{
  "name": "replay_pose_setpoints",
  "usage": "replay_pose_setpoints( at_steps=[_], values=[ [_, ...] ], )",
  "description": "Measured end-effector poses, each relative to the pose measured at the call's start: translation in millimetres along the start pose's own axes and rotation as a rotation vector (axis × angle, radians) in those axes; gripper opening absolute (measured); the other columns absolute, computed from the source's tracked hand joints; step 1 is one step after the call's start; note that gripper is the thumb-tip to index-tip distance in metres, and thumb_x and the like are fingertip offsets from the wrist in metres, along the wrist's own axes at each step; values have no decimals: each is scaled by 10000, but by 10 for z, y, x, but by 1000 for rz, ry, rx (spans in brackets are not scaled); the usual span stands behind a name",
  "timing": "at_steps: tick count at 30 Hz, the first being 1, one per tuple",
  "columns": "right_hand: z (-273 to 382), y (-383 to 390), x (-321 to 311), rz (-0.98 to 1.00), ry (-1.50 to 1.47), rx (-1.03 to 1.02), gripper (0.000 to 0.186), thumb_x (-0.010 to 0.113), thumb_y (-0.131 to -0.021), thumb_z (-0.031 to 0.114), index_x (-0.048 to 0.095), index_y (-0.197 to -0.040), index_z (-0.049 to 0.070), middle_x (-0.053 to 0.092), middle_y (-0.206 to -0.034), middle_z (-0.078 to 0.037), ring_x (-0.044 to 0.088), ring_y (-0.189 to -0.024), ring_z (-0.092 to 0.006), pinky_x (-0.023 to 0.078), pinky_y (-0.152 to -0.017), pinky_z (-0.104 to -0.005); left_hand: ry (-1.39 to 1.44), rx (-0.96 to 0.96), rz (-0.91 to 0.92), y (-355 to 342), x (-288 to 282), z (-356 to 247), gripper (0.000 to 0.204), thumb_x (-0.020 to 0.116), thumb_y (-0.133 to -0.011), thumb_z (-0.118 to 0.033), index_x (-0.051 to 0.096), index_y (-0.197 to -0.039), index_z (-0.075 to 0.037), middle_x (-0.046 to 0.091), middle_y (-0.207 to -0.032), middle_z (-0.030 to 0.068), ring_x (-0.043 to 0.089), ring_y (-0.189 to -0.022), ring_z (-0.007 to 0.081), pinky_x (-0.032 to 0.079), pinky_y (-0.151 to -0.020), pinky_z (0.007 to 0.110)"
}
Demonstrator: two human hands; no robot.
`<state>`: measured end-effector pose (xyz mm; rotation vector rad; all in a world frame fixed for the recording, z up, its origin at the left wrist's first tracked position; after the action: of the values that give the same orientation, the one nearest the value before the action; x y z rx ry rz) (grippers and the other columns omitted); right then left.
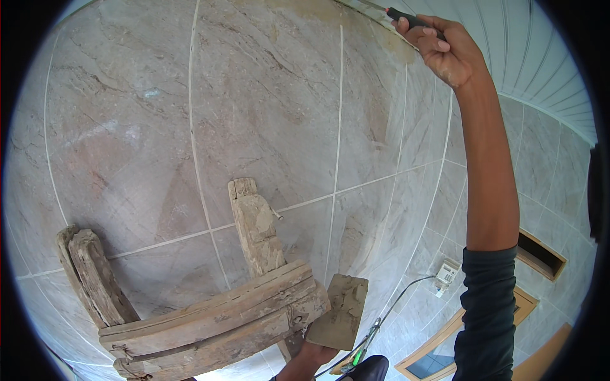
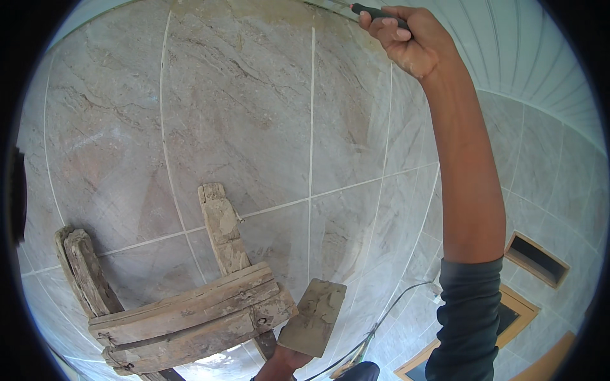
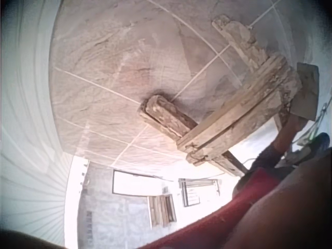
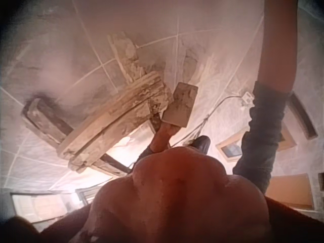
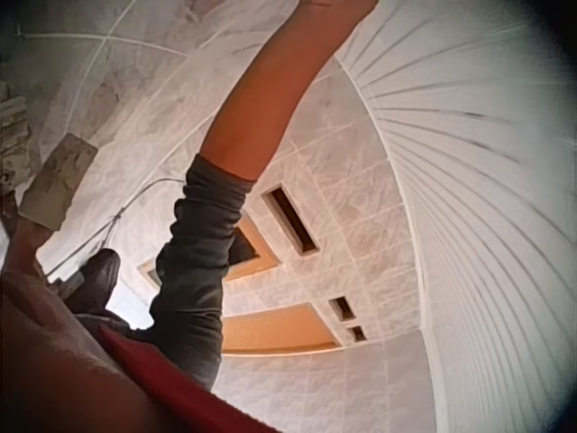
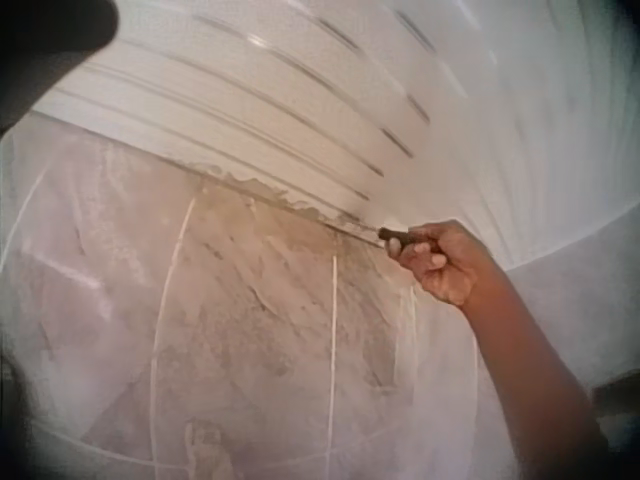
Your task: The person applies plaster to the gap between a tiled wall and the ceiling using a putty knife, repeatedly taking material from a handheld board.
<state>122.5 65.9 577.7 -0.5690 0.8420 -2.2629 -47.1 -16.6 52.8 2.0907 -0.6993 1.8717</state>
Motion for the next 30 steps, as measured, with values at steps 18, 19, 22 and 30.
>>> replay_pose_setpoints(
  at_steps=[18, 19, 22, 30],
  values=[
    [-1442, -257, 107, -559, 1561, -933, 416, 561, -866, 46, 449, -1259, -28, 465, -992, -252, 519, -879, -387, 441, -818, -446, -2, -11, 71, 6, -102, -25, 389, 462, -957, -322, 499, -1257, -77, 566, -1251, 80, 546, -1146, 229, 445, -975, 385],
    [-1477, -308, 128, -559, 1561, -930, 416, 561, -866, 46, 449, -1259, -28, 465, -992, -252, 519, -879, -387, 441, -818, -446, 6, -12, 77, 14, -120, -24, 386, 460, -958, -317, 499, -1257, -77, 565, -1251, 81, 544, -1149, 229, 445, -976, 383],
    [-1488, -341, 192, -521, 1548, -885, 428, 565, -869, 55, 426, -1263, -37, 460, -1009, -278, 526, -887, -415, 445, -818, -467, 101, -40, 92, 0, -191, 8, 436, 465, -953, -330, 473, -1298, -64, 543, -1284, 109, 518, -1180, 261, 414, -1017, 396],
    [-1296, 184, 180, -302, 1609, -678, 373, 555, -888, 72, 465, -1238, -17, 487, -1025, -258, 553, -893, -403, 465, -770, -448, -3, -17, 113, -15, -13, -75, 385, 465, -958, -307, 503, -1255, -64, 565, -1254, 98, 544, -1148, 243, 444, -978, 379]
  ],
)
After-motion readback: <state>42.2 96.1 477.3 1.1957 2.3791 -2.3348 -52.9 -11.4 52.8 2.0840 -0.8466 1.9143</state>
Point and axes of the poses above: each hand's wrist, its own y-axis away from the middle knuckle, its own x-axis out of the palm, z = x × y, the point moved 2 cm from there along -y, towards the middle knuckle
